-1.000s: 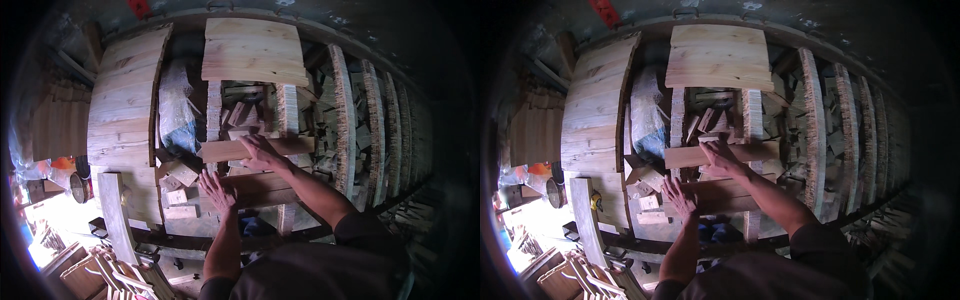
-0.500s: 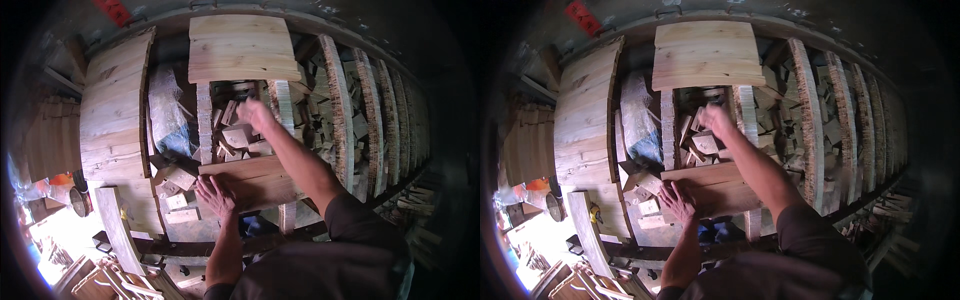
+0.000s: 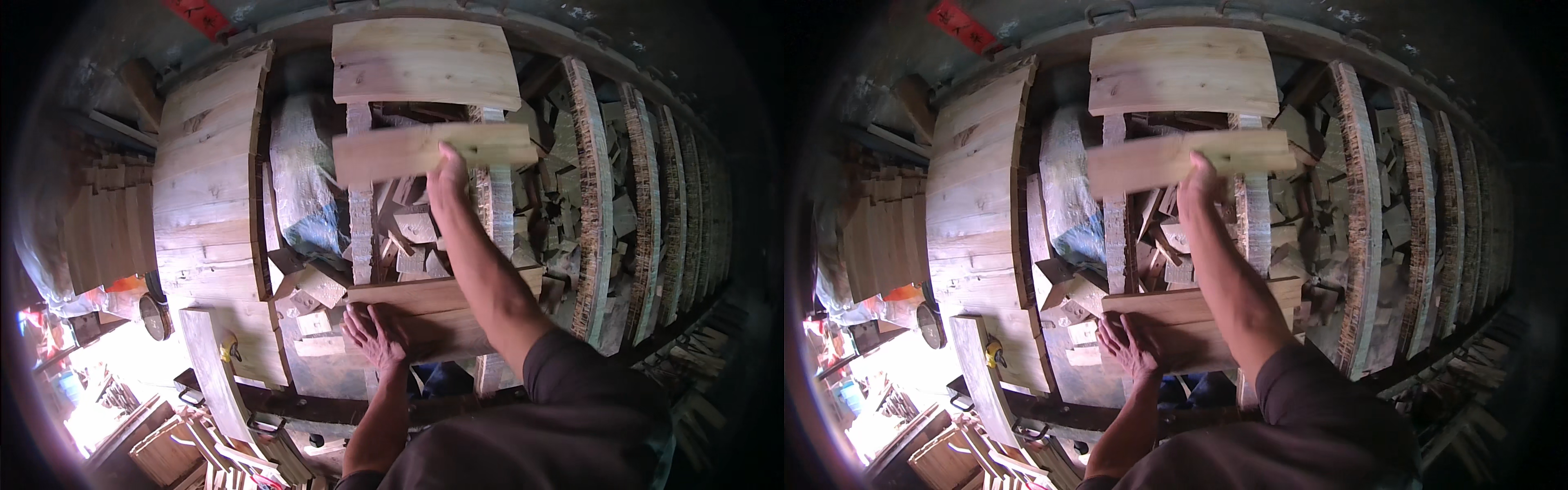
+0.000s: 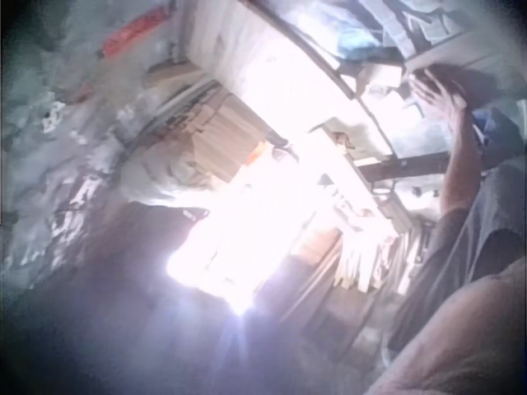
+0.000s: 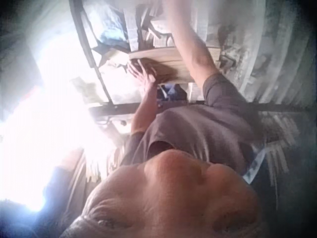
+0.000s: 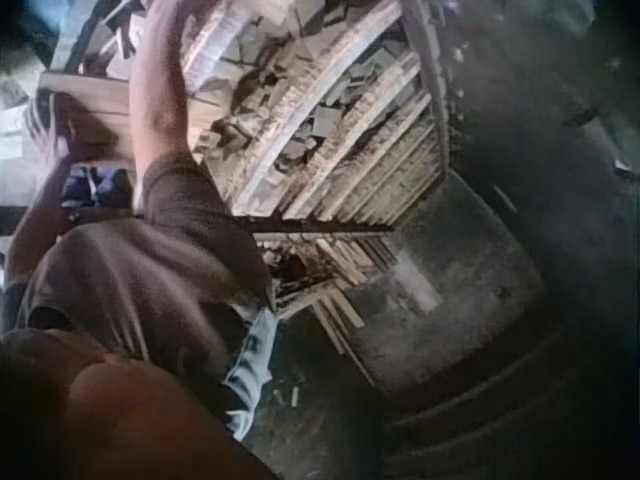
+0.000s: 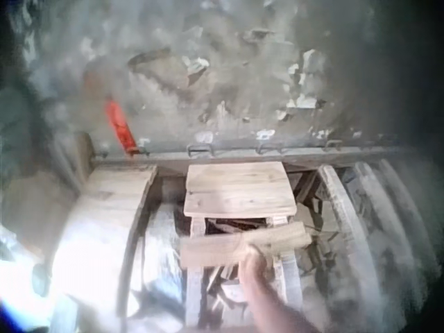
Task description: The person repeatedly picks up wooden planks from a pile on the floor, carries them to a workbench, and stacks them. The person also uses a tape measure to measure the planks before stacking them.
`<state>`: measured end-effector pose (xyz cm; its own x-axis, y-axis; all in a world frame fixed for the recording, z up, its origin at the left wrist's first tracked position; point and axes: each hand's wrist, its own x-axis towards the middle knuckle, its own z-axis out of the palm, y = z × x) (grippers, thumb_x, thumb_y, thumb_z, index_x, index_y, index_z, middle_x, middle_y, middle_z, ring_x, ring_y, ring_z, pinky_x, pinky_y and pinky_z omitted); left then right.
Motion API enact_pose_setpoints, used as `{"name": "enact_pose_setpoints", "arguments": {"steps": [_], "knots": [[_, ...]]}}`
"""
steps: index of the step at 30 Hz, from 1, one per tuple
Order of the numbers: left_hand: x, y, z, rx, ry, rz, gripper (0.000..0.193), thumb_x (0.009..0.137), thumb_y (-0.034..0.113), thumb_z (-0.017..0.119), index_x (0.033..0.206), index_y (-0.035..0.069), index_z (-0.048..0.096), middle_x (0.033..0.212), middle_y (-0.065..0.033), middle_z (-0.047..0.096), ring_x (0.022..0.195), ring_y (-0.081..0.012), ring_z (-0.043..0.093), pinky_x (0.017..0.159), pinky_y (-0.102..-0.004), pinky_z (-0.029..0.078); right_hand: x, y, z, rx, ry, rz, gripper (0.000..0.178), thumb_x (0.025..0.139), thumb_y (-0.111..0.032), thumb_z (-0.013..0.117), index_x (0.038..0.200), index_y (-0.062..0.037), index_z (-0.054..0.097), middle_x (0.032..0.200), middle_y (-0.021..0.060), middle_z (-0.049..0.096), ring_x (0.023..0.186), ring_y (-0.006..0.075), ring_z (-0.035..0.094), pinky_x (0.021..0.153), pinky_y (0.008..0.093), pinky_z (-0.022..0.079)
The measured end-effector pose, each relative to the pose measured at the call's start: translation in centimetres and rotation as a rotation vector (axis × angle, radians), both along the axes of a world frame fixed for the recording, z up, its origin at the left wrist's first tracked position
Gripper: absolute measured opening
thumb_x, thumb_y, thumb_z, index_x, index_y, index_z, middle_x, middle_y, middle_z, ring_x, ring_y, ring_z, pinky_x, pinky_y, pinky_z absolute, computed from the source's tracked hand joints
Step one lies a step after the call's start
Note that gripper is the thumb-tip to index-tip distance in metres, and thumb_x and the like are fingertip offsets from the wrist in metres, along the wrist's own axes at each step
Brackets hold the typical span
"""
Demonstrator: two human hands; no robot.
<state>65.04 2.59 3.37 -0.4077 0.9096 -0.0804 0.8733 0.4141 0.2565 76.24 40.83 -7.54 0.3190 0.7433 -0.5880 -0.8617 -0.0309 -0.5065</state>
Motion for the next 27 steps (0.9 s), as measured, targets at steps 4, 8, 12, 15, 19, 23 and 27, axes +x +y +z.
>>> {"name": "enact_pose_setpoints", "arguments": {"steps": [4, 8, 12, 15, 19, 23, 27], "knots": [[0.0, -0.8, 0.5, -0.014, -0.018, 0.052, 0.066, 0.092, 0.033, 0.054, 0.149, 0.005, 0.035, 0.161, -0.031, 0.016, 0.15, -0.0471, 0.012, 0.122, -0.061, 0.008, -2.9, -9.6, 9.4, -0.357, -0.077, 0.049, 0.034, 0.085, -0.008, 0.071, 0.117, -0.0034, 0.061, 0.113, 0.0114, 0.064, 0.104, 0.0272, 0.063, 0.093, 0.0411, 0.055], [0.2, -0.6, 0.0, -0.013, -0.016, 0.035, 0.068, 0.089, 0.032, 0.053, 0.149, 0.006, 0.034, 0.161, -0.0312, 0.015, 0.15, -0.0469, 0.012, 0.122, -0.0611, 0.007, 0.1, -14.2, 10.0, -0.448, 0.111, 0.25, 0.029, 0.088, -0.011, 0.071, 0.114, -0.0026, 0.06, 0.107, 0.0143, 0.062, 0.102, 0.0295, 0.062, 0.094, 0.0479, 0.056], [0.0, -0.9, -0.2, -0.028, -0.004, 0.036, 0.066, 0.092, 0.033, 0.053, 0.149, 0.005, 0.034, 0.161, -0.0308, 0.015, 0.15, -0.0465, 0.011, 0.122, -0.0605, 0.006, 1.8, -16.9, 14.3, -0.326, 0.151, 0.394, 0.02, 0.09, -0.007, 0.067, 0.109, -0.0032, 0.06, 0.104, 0.0141, 0.065, 0.092, 0.0263, 0.066, 0.081, 0.0446, 0.059], [0.1, -0.6, 0.3, -0.052, -0.01, 0.053, 0.065, 0.094, 0.033, 0.054, 0.149, 0.004, 0.035, 0.161, -0.0302, 0.015, 0.15, -0.047, 0.011, 0.122, -0.0605, 0.006, 1.7, -12.4, 16.4, -0.143, 0.133, 0.512, 0.014, 0.091, -0.004, 0.067, 0.102, 0.0004, 0.06, 0.099, 0.0136, 0.061, 0.087, 0.0242, 0.063, 0.078, 0.0408, 0.062], [-0.2, -0.8, -0.1, -0.035, -0.019, 0.042, 0.067, 0.09, 0.031, 0.053, 0.15, 0.007, 0.034, 0.16, -0.03, 0.018, 0.149, -0.0482, 0.012, 0.122, -0.0609, 0.006, -0.6, -1.3, 12.3, -0.164, 0.095, 0.429, 0.012, 0.094, -0.007, 0.067, 0.099, 0.0001, 0.059, 0.098, 0.0149, 0.06, 0.084, 0.0271, 0.063, 0.077, 0.0439, 0.063], [-0.4, -0.8, 0.0, -0.005, -0.052, 0.028, 0.064, 0.091, 0.031, 0.055, 0.148, 0.004, 0.039, 0.161, -0.0305, 0.016, 0.149, -0.049, 0.012, 0.121, -0.0618, 0.007, -1.4, 5.5, 6.9, -0.164, -0.012, 0.414, 0.01, 0.094, -0.006, 0.067, 0.101, -0.0036, 0.06, 0.103, 0.0133, 0.06, 0.091, 0.0278, 0.061, 0.077, 0.0451, 0.061], [-0.3, -0.7, 0.6, -0.02, -0.056, 0.037, 0.063, 0.091, 0.032, 0.055, 0.145, 0.002, 0.042, 0.16, -0.031, 0.016, 0.149, -0.0501, 0.012, 0.121, -0.063, 0.008, -2.7, 7.6, 5.4, -0.194, 0.015, 0.431, 0.015, 0.093, -0.002, 0.067, 0.106, -0.0031, 0.06, 0.106, 0.013, 0.06, 0.093, 0.0299, 0.061, 0.081, 0.0483, 0.061]]}}
